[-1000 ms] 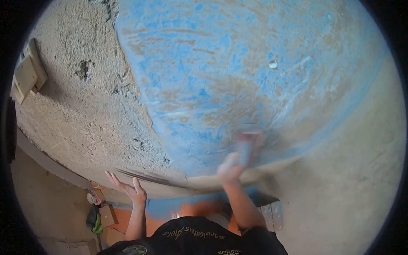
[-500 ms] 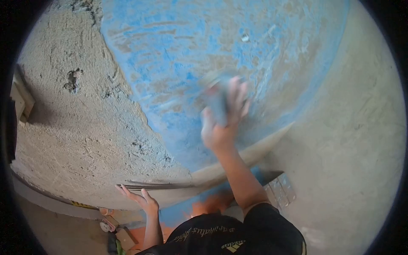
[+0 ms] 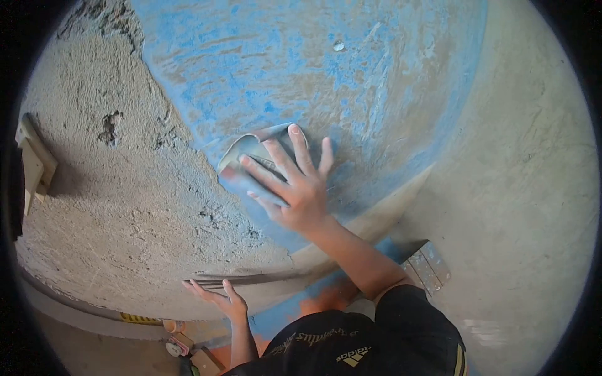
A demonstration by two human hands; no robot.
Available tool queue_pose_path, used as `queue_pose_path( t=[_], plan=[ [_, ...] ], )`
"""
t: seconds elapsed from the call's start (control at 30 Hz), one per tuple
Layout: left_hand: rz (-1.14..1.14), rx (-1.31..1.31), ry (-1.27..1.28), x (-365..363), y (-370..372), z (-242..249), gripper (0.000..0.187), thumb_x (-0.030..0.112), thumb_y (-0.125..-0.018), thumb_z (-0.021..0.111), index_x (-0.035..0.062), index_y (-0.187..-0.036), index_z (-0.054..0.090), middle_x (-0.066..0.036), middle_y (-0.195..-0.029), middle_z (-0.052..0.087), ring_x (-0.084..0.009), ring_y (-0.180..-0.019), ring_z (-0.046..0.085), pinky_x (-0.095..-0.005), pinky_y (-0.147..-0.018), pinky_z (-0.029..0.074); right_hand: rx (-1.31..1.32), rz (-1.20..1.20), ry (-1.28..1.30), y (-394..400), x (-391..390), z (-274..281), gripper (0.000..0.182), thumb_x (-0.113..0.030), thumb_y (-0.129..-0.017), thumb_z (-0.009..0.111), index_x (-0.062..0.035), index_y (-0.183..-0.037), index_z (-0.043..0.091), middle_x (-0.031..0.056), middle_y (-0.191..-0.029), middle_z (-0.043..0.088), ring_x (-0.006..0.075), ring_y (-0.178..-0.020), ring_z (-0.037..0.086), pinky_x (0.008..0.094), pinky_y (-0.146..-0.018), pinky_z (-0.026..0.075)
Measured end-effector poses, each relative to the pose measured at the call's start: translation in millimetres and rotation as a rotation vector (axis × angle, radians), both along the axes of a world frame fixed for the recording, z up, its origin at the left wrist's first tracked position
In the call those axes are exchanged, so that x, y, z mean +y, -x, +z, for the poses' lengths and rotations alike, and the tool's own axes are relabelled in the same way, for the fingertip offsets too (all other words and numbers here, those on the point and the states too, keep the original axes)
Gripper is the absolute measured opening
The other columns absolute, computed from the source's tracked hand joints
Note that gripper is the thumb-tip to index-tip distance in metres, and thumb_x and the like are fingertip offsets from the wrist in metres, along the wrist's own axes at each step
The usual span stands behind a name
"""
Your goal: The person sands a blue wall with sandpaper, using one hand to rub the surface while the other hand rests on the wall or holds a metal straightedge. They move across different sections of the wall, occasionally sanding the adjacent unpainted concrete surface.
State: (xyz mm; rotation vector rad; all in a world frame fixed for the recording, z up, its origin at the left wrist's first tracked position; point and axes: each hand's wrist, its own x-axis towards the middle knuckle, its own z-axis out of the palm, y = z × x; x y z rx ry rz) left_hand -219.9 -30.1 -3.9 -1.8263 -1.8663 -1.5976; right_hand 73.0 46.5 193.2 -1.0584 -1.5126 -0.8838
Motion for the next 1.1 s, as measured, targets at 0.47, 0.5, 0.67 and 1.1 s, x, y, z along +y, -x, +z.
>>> queue_pose_path(
  t=[0.47, 0.5, 0.67, 1.1],
  plan=[
    [0.216, 0.01, 0.013, 10, -25, 1, 0.085, 0.047, -0.104, 0.052, 0.0022, -0.163, 0.01, -0.026, -0.168, 0.007, -0.0457, -0.155, 0.012, -0.0623, -0.122, 0.016, 0.863, 0.293, -0.309, -114, 38, -18, 0.04, -0.034, -0.09, 0.065, -0.0277, -0.13, 0.072, 0.0067, -0.14, 0.063, 0.0357, -0.141, 0.048, 0.0686, -0.117, 0.014],
    [0.225, -0.031, 0.039, 9, -31, 3, 0.086, 0.048, -0.104, 0.052, 0.0028, -0.163, 0.009, -0.026, -0.168, 0.005, -0.0455, -0.155, 0.011, -0.0626, -0.122, 0.016, 0.766, 0.311, -0.253, -120, 33, -20, 0.042, -0.032, -0.091, 0.063, -0.0247, -0.132, 0.07, 0.008, -0.14, 0.063, 0.0348, -0.14, 0.049, 0.0665, -0.117, 0.017],
    [0.295, -0.07, -0.017, 18, -68, 12, 0.086, 0.049, -0.104, 0.051, 0.0049, -0.163, 0.007, -0.024, -0.169, 0.005, -0.0439, -0.155, 0.011, -0.0631, -0.122, 0.016, 0.168, 0.177, -0.025, -166, 11, -50, 0.048, -0.021, -0.102, 0.053, 0.0026, -0.144, 0.054, 0.0199, -0.141, 0.059, 0.0328, -0.134, 0.054, 0.0546, -0.115, 0.031],
    [0.311, -0.033, -0.119, 47, -201, 34, 0.084, 0.051, -0.104, 0.052, 0.0058, -0.163, 0.012, -0.024, -0.169, 0.004, -0.0431, -0.156, 0.007, -0.0638, -0.122, 0.013, 0.578, 0.188, -0.192, -314, 48, -27, 0.05, -0.03, -0.098, 0.057, -0.0084, -0.143, 0.059, 0.0174, -0.156, 0.046, 0.0381, -0.153, 0.029, 0.0642, -0.121, 0.012]
  ],
)
